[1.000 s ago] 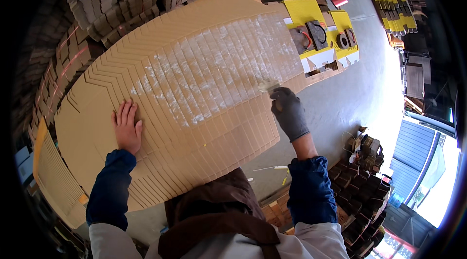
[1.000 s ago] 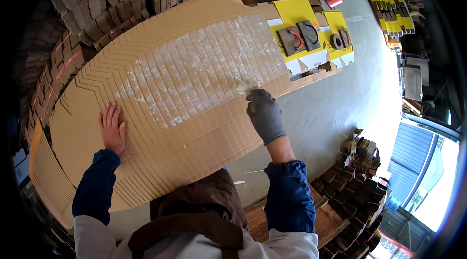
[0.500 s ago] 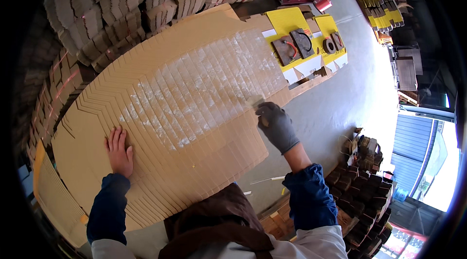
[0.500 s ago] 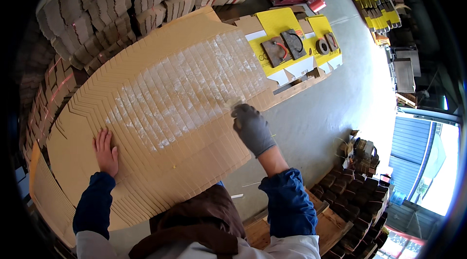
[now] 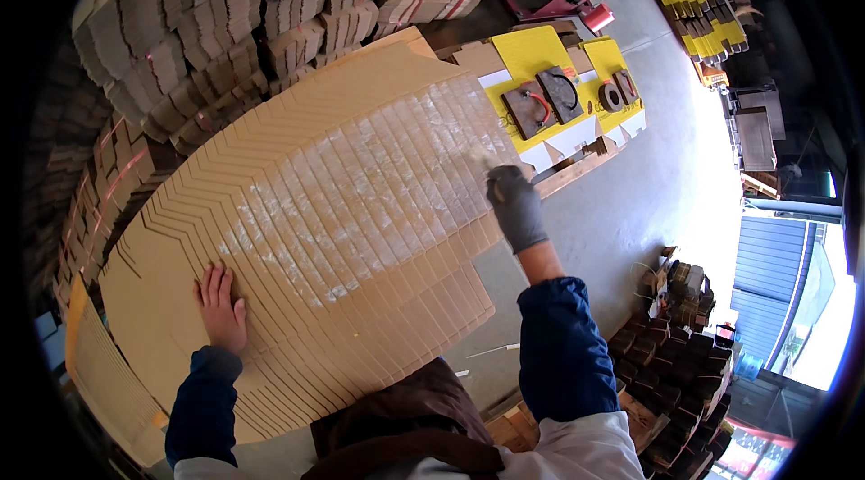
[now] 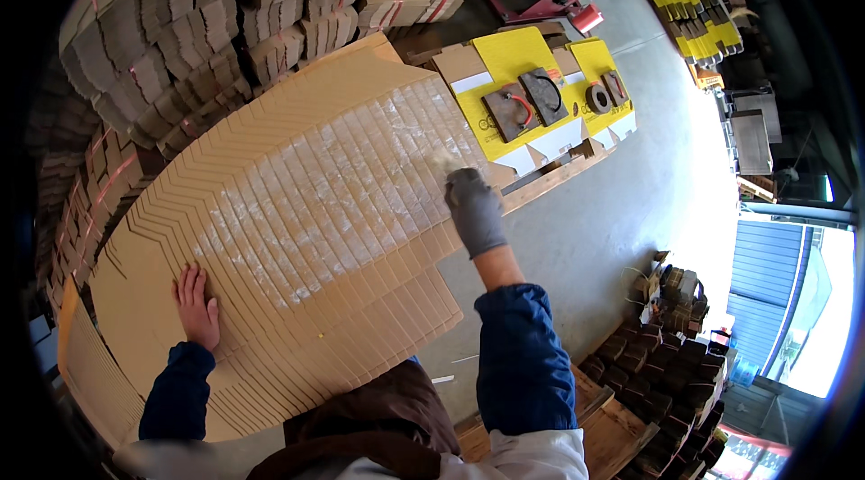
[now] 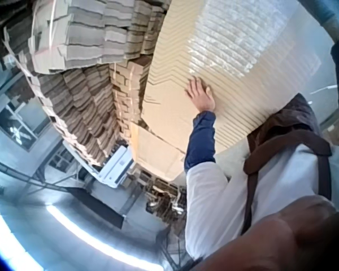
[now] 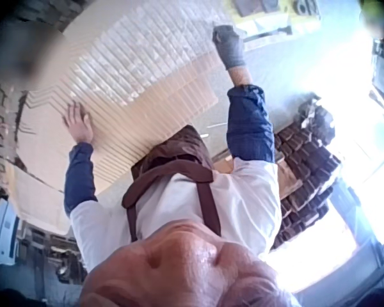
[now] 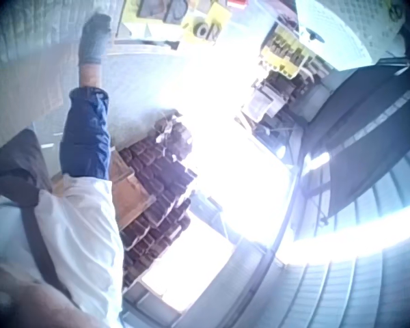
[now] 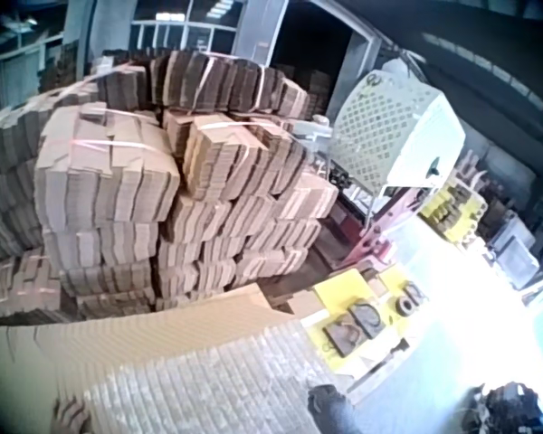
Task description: The person applies white adhesive to a large corrugated cardboard sheet using a brush. They repeatedly dip the brush into a small container and spread the glue across the surface in linear strokes.
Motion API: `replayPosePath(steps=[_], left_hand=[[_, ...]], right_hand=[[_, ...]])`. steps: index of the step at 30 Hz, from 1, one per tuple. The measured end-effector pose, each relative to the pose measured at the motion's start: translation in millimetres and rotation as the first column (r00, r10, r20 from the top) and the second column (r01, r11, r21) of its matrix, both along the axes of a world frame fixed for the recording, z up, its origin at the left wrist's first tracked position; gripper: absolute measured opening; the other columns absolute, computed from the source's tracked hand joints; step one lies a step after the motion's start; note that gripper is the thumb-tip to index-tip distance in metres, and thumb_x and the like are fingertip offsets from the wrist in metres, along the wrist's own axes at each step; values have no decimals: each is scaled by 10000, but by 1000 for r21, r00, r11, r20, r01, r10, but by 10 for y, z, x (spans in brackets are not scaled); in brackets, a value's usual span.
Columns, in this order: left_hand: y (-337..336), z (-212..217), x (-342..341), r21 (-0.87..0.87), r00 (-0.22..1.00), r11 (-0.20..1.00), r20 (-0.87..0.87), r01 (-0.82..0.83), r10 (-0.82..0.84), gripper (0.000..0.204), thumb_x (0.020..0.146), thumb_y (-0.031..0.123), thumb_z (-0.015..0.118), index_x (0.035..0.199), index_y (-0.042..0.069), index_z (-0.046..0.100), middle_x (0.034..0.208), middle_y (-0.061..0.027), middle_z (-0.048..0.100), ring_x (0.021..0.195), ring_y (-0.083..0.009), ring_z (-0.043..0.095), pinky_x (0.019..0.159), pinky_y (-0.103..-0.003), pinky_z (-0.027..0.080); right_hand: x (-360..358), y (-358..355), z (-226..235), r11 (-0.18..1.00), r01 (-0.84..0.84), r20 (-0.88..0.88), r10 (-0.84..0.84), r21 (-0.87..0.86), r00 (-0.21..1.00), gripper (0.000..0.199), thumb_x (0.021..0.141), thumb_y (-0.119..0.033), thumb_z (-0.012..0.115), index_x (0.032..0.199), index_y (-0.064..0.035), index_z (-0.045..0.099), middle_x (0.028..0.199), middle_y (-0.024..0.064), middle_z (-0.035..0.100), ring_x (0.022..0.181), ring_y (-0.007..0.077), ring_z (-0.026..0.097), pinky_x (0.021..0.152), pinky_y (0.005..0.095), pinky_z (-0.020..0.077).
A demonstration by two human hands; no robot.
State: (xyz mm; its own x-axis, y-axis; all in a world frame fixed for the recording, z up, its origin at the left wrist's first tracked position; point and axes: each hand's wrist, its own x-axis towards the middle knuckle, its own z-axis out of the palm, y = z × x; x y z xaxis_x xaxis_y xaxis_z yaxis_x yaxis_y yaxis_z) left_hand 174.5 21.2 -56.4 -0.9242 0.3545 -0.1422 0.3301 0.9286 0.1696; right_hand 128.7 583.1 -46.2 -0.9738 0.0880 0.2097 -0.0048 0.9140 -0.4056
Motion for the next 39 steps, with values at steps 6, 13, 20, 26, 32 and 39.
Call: replayPosePath(steps=[6,13,20,26,32,39], left_hand=[[11,56,-1,-10,999,1000,33,-26,27,547,879,151,486,1402,16,405,1537,-145,323,1452,-353,211,1192,-547,60],[-43,18,29,-20,998,999,44,-40,41,572,850,122,520,1399,15,406,1537,-145,320,1448,-356,215,1194,-548,59],[-41,-16,6,9,999,999,23,-36,36,566,849,133,522,1393,19,413,1532,-149,325,1437,-373,230,1188,-561,69],[7,8,-16,6,1000,1000,21,-18,18,527,898,202,470,1389,19,418,1523,-155,341,1426,-385,253,1178,-567,93],[-119,16,71,-30,999,999,33,-40,41,501,980,296,383,1397,21,415,1529,-158,342,1419,-395,267,1172,-563,112],[-68,-4,31,-11,999,999,15,-32,32,493,979,304,389,1386,30,434,1511,-158,363,1409,-395,284,1167,-569,123]], right_hand=[[26,-504,180,994,-89,31,91,-67,995,108,900,-191,603,952,-99,625,933,150,656,734,358,663,629,462,545],[-319,-135,68,998,-30,-22,29,-48,999,103,871,-184,645,920,-95,624,972,133,650,765,377,658,689,470,539],[-638,-17,90,990,124,30,-122,-62,992,109,875,-151,646,927,-56,655,973,148,666,798,364,659,700,445,535],[-801,-66,-52,995,-91,-67,93,28,993,100,889,-165,577,946,-102,630,819,178,650,679,373,665,599,483,545],[-896,-773,215,965,-225,-12,226,-131,974,80,869,-154,624,914,-91,645,967,155,652,761,375,666,670,459,546],[-1214,-659,224,991,-100,97,108,-89,989,145,854,-171,656,957,-69,663,1007,157,651,829,381,656,705,455,535]])
